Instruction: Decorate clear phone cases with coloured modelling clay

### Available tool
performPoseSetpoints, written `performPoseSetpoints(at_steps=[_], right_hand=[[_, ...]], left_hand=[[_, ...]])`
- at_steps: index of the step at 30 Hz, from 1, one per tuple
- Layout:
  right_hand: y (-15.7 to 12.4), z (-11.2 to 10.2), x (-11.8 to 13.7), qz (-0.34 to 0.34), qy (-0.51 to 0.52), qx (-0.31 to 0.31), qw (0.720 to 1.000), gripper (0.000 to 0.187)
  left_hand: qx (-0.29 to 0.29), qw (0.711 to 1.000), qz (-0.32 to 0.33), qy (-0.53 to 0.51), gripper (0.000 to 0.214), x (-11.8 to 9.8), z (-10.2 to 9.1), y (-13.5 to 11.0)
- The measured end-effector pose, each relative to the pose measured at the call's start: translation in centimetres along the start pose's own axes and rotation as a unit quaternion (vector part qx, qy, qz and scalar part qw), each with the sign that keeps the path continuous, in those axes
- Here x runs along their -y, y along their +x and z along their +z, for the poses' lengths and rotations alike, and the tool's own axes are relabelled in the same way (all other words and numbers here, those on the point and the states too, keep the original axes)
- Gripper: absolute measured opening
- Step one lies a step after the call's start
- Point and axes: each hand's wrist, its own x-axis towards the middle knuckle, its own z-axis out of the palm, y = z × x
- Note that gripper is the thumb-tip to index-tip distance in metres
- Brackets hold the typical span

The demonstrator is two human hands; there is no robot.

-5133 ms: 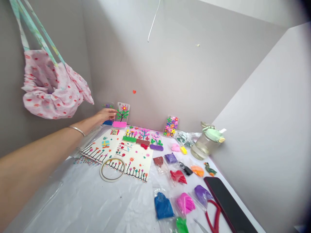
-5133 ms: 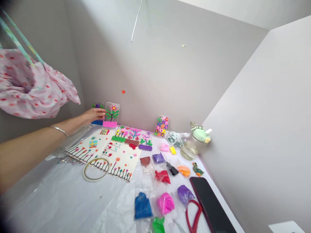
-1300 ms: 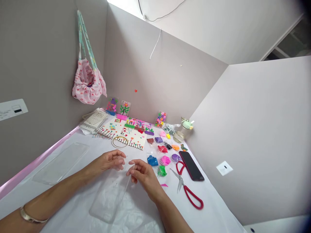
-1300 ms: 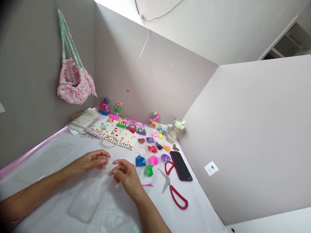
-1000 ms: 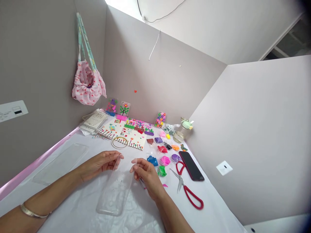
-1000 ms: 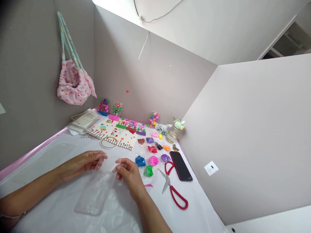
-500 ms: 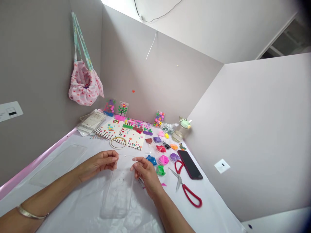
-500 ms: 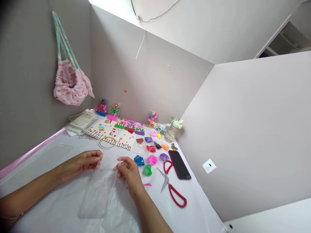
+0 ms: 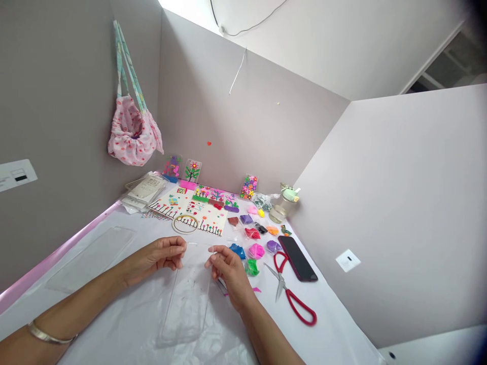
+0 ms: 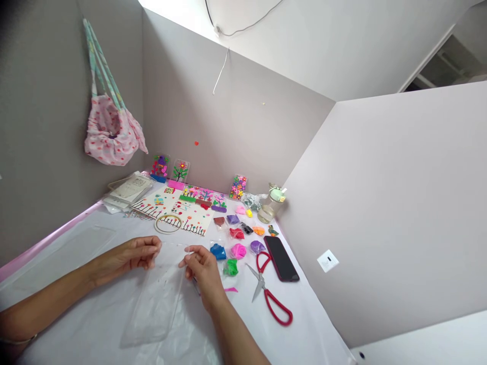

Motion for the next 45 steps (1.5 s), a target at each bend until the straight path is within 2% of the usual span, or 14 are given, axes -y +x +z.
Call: performPoseSetpoints(at_steps=[19, 45], right_hand=[[-0.12, -0.03, 0.26, 0.003, -0.005, -0.004, 1.0, 0.036], [-0.16, -0.06, 0.35, 0.003, -0.023, -0.001, 1.0, 0.034]], left_hand=[[0.032, 0.999, -0.003, -0.005, 0.026, -0.04, 0.17, 0.02], [0.03, 0.999, 0.002, 0.021, 0.031, 0.24, 0.0, 0.07]])
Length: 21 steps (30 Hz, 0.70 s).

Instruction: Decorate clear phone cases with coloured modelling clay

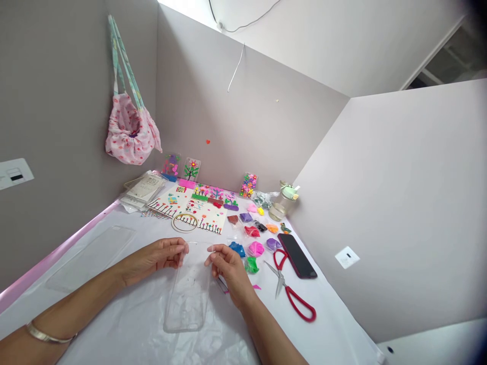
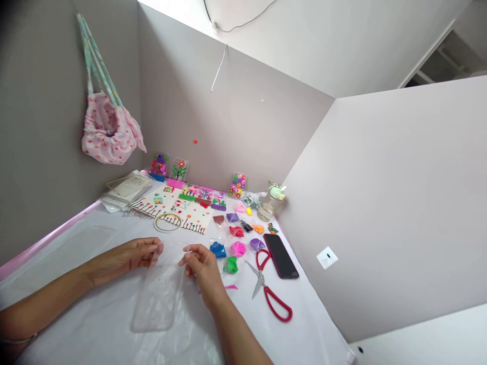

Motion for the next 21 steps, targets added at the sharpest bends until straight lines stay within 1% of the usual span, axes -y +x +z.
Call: performPoseSetpoints(at_steps=[7, 10, 13, 15, 17, 19, 21], right_hand=[[-0.2, 0.1, -0.1, 0.0, -0.039, 0.011, 0.999, 0.03], [0.0, -0.2, -0.1, -0.028, -0.068, -0.01, 0.997, 0.03], [0.3, -0.6, 0.1, -0.071, -0.1, -0.05, 0.991, 0.032], [0.3, -0.9, 0.8, -0.093, -0.121, -0.069, 0.986, 0.034], [0.2, -1.1, 1.8, -0.106, -0.144, -0.072, 0.981, 0.034], [0.0, -1.4, 3.3, -0.115, -0.174, -0.067, 0.976, 0.033], [0.3, -1.9, 5.1, -0.128, -0.215, -0.061, 0.966, 0.033]], left_hand=[[-0.008, 1.0, -0.001, 0.011, 0.032, -0.2, 0.2, 0.0], [-0.019, 1.0, 0.003, 0.022, 0.032, -0.1, 0.0, -0.1], [-0.039, 0.998, 0.013, 0.043, 0.033, 0.3, -0.4, 0.1], [-0.053, 0.996, 0.022, 0.063, 0.036, 0.6, -0.6, 0.3], [-0.066, 0.993, 0.031, 0.089, 0.038, 1.0, -0.8, 0.6], [-0.088, 0.988, 0.044, 0.118, 0.037, 1.5, -0.9, 1.0], [-0.123, 0.979, 0.066, 0.146, 0.035, 1.9, -1.0, 1.2]])
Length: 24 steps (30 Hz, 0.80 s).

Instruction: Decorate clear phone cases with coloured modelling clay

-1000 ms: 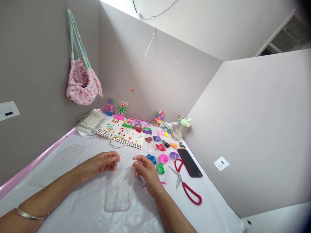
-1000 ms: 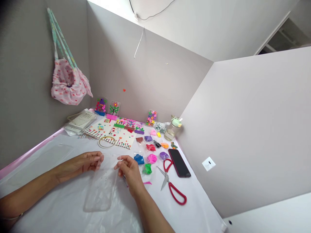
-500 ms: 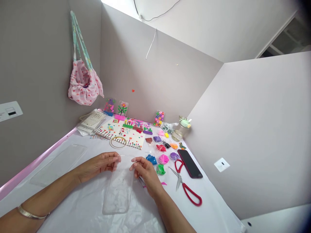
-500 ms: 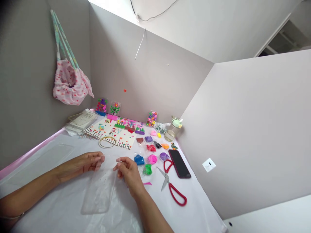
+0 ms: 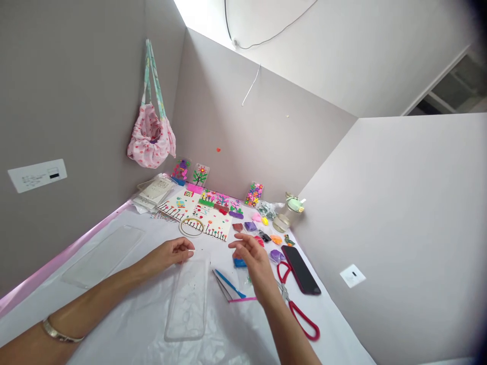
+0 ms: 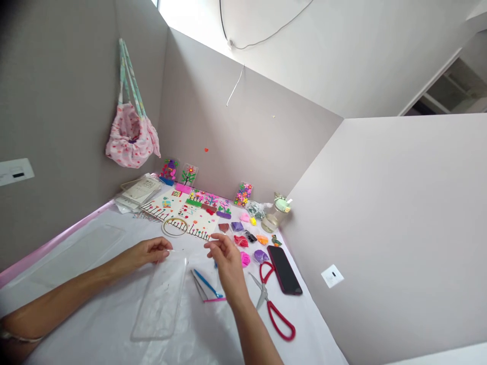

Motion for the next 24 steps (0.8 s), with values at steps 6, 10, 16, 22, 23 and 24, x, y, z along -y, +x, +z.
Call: performPoseSetpoints(at_steps=[6, 10, 16, 22, 23, 24], right_hand=[[6.1, -3.0, -0.1, -0.021, -0.233, -0.03, 0.972, 0.017], [11.1, -3.1, -2.7, 0.007, -0.434, -0.033, 0.9, 0.019], [16.5, -1.0, -5.6, -0.005, -0.624, 0.035, 0.781, 0.03], [19.3, 0.5, -7.6, -0.041, -0.719, 0.083, 0.689, 0.032], [19.5, 0.5, -7.9, -0.045, -0.729, 0.089, 0.677, 0.032], [19.7, 0.5, -8.1, -0.05, -0.737, 0.094, 0.667, 0.032]], left_hand=[[-0.093, 0.993, 0.051, 0.06, 0.033, 0.6, -0.1, 0.3], [-0.101, 0.99, 0.064, 0.074, 0.03, 0.4, -0.2, 0.4], [-0.099, 0.99, 0.072, 0.074, 0.023, 0.2, 0.3, 0.2], [-0.097, 0.99, 0.071, 0.067, 0.017, -0.4, 0.7, -0.1], [-0.095, 0.991, 0.071, 0.066, 0.017, -0.5, 0.8, -0.2], [-0.092, 0.991, 0.071, 0.064, 0.016, -0.6, 0.9, -0.3]])
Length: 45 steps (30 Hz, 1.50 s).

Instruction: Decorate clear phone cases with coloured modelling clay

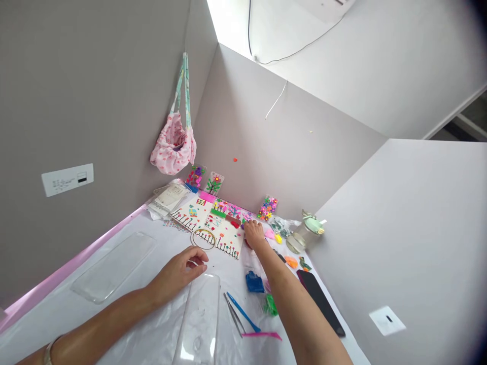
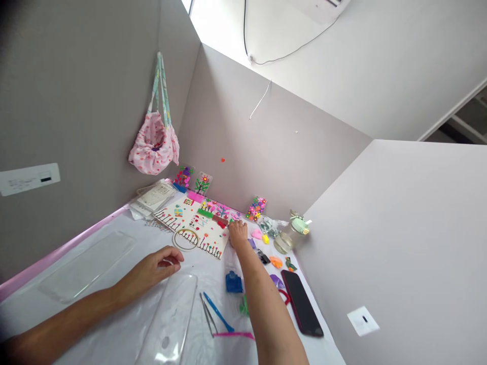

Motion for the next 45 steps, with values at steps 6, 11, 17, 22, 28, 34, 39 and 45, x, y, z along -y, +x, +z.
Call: performPoseSetpoints(at_steps=[6, 11, 17, 22, 28, 34, 39, 45], right_hand=[[0.4, 0.9, -0.4, -0.032, -0.053, -0.003, 0.998, 0.033], [0.4, 0.9, -0.8, -0.042, -0.066, -0.027, 0.997, 0.032], [0.4, -1.2, -3.0, 0.009, -0.063, -0.093, 0.994, 0.029], [-0.5, -5.1, -5.2, 0.053, -0.049, -0.163, 0.984, 0.024], [-6.1, -9.9, -1.8, -0.027, -0.014, -0.259, 0.965, 0.019], [-16.7, -10.2, 7.1, -0.28, 0.05, -0.321, 0.903, 0.029], [-20.2, -8.0, 10.9, -0.334, 0.135, -0.323, 0.875, 0.025], [-18.3, -5.7, 9.7, -0.165, 0.391, -0.288, 0.858, 0.018]], left_hand=[[0.013, 1.0, -0.001, -0.016, 0.014, -0.6, 0.4, -0.5], [0.015, 0.999, -0.013, -0.037, 0.013, -0.6, 0.4, -0.3], [0.046, 0.99, -0.065, -0.118, 0.024, 0.0, 0.1, 0.2], [0.083, 0.959, -0.123, -0.242, 0.034, -0.1, -0.2, 0.1], [0.118, 0.904, -0.161, -0.378, 0.061, -0.2, -1.1, 0.3], [0.103, 0.831, -0.181, -0.515, 0.08, -1.2, -1.5, 0.7], [0.065, 0.828, -0.16, -0.534, 0.067, -2.3, -2.1, 0.6], [0.052, 0.827, -0.165, -0.534, 0.058, -1.8, -2.2, 0.7]])
